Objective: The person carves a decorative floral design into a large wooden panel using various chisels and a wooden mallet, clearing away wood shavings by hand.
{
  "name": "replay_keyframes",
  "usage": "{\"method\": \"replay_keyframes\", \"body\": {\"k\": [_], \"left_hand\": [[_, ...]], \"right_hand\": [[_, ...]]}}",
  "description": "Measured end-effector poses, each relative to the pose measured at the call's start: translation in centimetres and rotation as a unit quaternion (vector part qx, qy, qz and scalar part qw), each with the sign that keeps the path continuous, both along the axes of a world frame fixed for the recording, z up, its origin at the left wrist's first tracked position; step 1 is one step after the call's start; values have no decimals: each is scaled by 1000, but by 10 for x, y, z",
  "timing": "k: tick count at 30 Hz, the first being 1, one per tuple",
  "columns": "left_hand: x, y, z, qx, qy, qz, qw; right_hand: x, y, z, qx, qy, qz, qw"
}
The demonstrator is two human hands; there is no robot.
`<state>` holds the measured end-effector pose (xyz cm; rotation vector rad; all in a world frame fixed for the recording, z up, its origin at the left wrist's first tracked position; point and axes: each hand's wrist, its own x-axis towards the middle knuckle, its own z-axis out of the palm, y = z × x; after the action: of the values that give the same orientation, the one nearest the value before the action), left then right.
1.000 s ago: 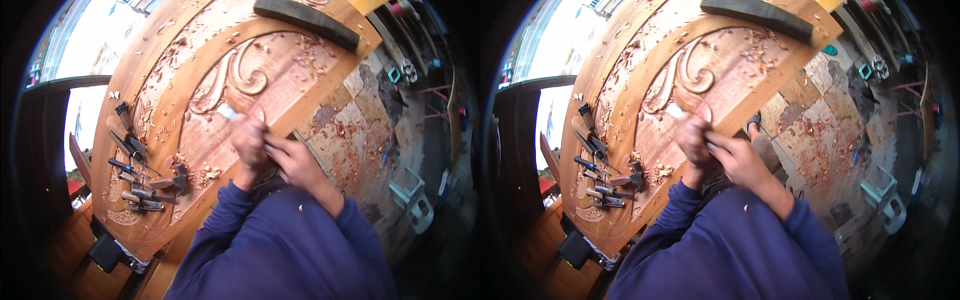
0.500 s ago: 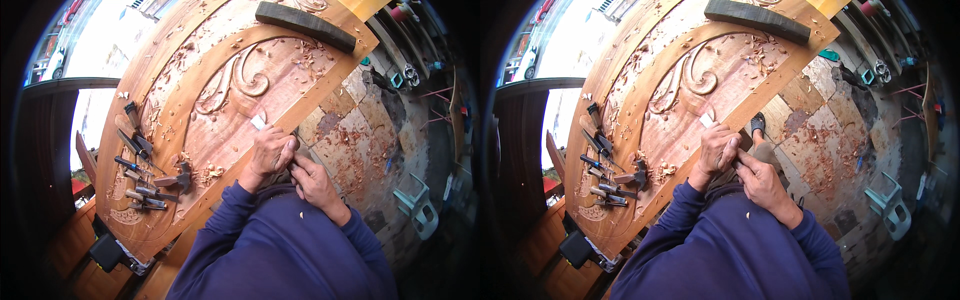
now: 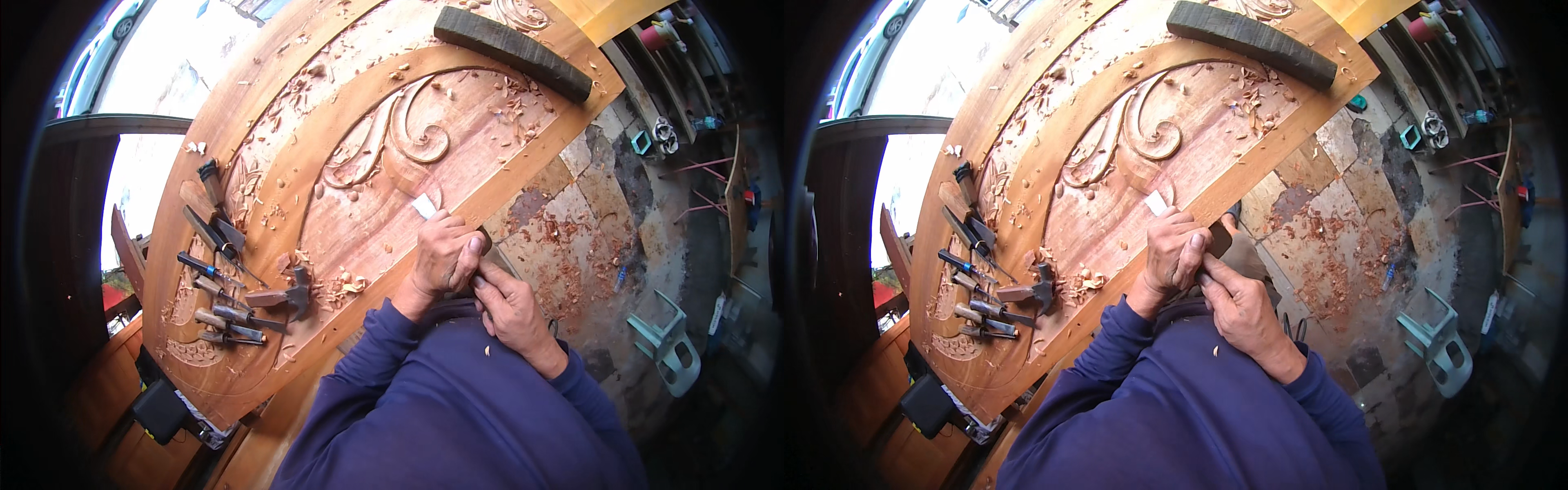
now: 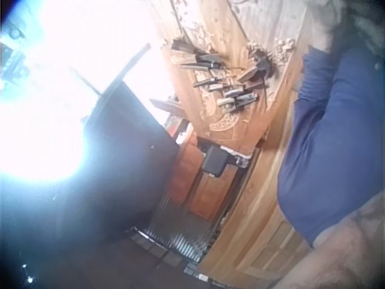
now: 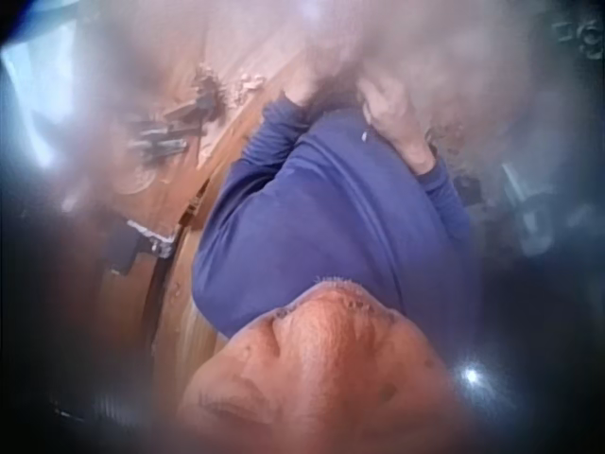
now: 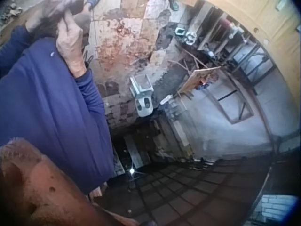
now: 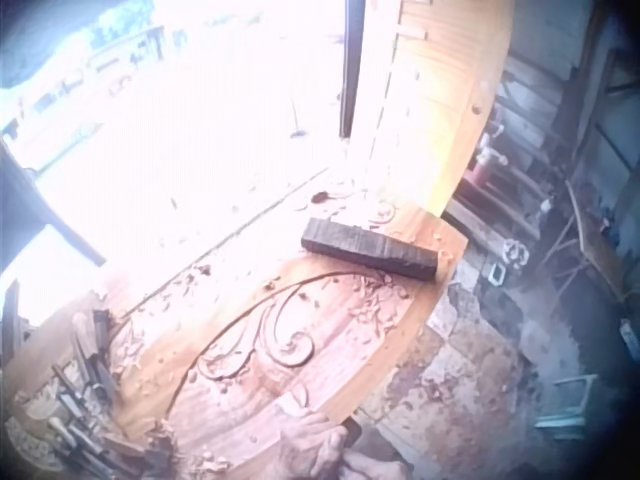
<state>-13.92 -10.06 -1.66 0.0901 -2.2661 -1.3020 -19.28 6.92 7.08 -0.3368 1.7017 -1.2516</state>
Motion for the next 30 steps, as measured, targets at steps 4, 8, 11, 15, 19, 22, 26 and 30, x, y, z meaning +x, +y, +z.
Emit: {"method": "replay_keyframes", "body": {"k": [4, 8, 11, 15, 19, 22, 26, 30], "left_hand": [[0, -4, -1, 43, -5, -7, 999], [0, -4, -7, 63, 7, 10, 998], [0, -4, -8, 48, 9, 19, 999], [-1, 1, -1, 36, -4, 1, 999], [-5, -6, -6, 31, -4, 38, 999], [-1, 2, -4, 34, 1, 18, 999], [-8, -16, -6, 84, 39, 171, 981], [14, -20, 4, -65, 68, 183, 979]], "right_hand": [[-3, -11, 13, 52, -60, -16, 997], [-4, -18, 15, 65, -100, -24, 993], [-4, -13, 8, 57, -139, -39, 988], [0, -10, 4, 28, -54, -24, 998], [-6, -13, -6, 3, -57, -14, 998], [-4, -6, -3, 9, -78, -19, 997], [-17, -35, -23, -40, -4, 39, 998], [-20, -36, -19, -108, 156, 128, 973]]}}
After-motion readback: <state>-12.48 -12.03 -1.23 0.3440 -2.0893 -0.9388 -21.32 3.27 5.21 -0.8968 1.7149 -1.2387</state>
